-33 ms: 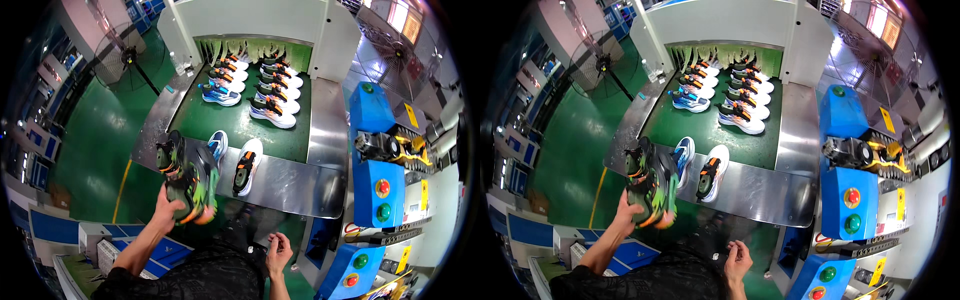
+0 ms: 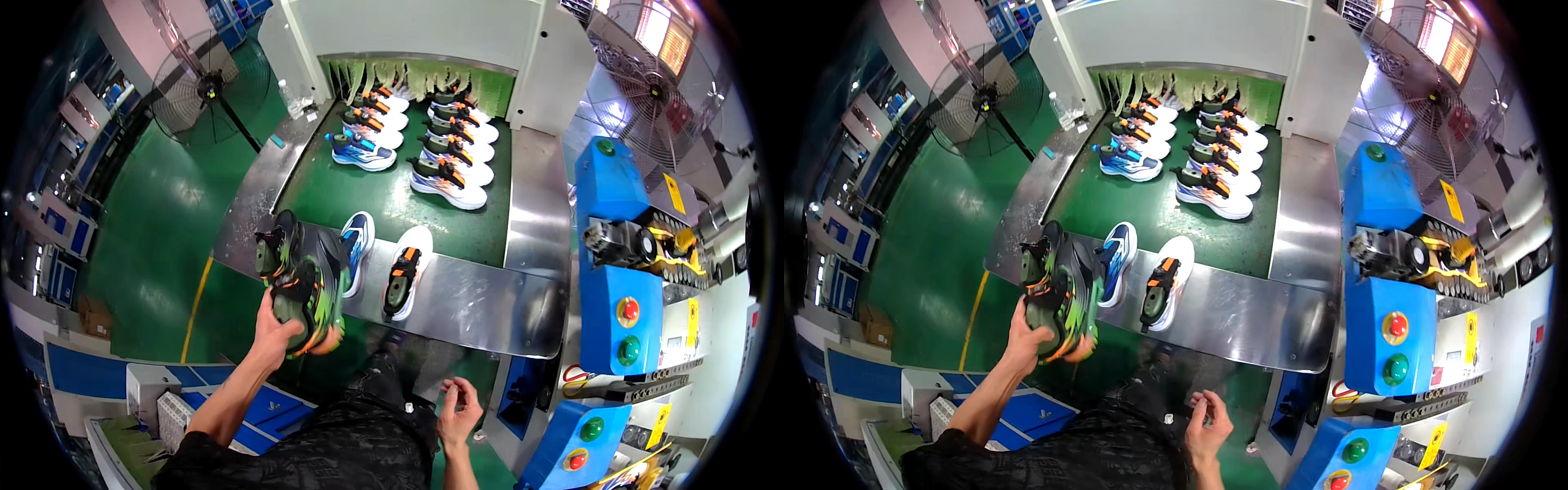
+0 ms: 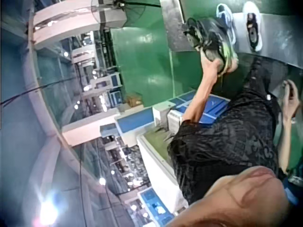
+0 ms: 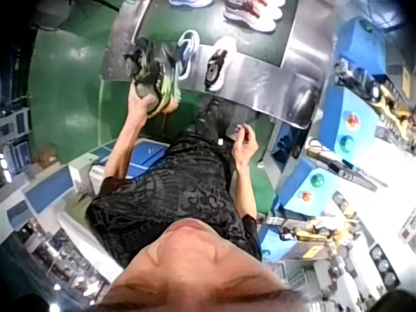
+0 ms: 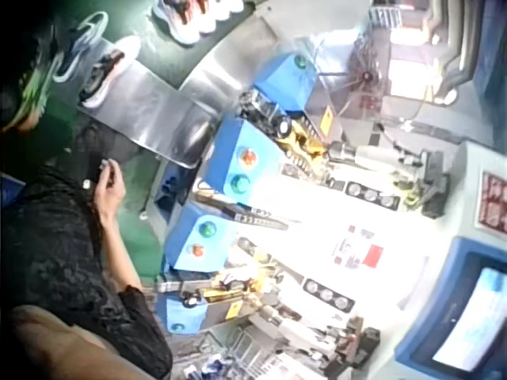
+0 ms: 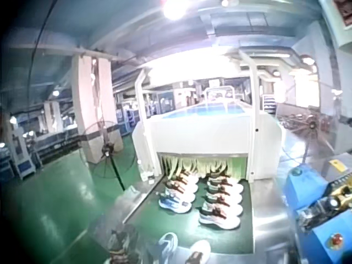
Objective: The person picks up shoes from a conveyor belt, fits them individually onto the shoe lasts of a lasting machine, and initiates the machine cycle by pressing buttons and using a hand lever.
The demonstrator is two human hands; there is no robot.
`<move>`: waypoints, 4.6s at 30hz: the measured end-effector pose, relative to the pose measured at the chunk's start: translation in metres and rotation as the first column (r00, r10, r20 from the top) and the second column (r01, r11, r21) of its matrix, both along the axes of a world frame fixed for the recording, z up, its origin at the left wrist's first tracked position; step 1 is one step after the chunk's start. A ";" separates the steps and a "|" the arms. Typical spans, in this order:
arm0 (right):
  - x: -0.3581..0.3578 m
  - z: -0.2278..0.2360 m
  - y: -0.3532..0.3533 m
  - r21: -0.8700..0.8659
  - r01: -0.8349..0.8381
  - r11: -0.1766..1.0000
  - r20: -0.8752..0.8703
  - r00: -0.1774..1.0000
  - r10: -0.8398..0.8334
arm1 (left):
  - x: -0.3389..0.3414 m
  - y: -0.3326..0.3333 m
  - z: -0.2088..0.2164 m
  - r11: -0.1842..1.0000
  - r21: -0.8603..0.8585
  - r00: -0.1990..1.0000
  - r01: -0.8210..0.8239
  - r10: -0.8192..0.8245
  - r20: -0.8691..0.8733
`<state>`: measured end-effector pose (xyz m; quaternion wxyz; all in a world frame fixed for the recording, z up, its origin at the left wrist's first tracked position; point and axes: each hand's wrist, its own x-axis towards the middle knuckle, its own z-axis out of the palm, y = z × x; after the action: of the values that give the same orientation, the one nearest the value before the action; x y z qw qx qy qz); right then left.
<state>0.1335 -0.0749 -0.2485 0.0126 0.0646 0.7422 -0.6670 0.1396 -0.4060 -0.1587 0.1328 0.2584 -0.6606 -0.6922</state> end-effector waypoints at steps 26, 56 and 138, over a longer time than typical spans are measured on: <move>-0.192 -0.007 -0.416 -0.417 -0.326 0.849 0.448 0.739 0.503 | -0.104 -0.299 -0.176 0.980 0.189 0.986 -0.060 0.028 0.165; 0.385 0.116 -0.612 0.412 -0.088 -0.907 -0.167 -0.986 0.020 | 0.265 -0.005 0.050 -0.950 -0.153 -0.951 -0.273 0.290 -0.106; -0.192 0.153 0.116 0.052 0.833 0.551 0.170 0.536 -0.827 | -0.623 0.629 -0.041 -0.107 -0.581 -0.020 0.807 -0.988 0.154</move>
<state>-0.0586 0.0412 -0.0955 -0.2388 0.4664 0.6069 -0.5976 -0.4836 0.2227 -0.2001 -0.2139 -0.4436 -0.7698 -0.4061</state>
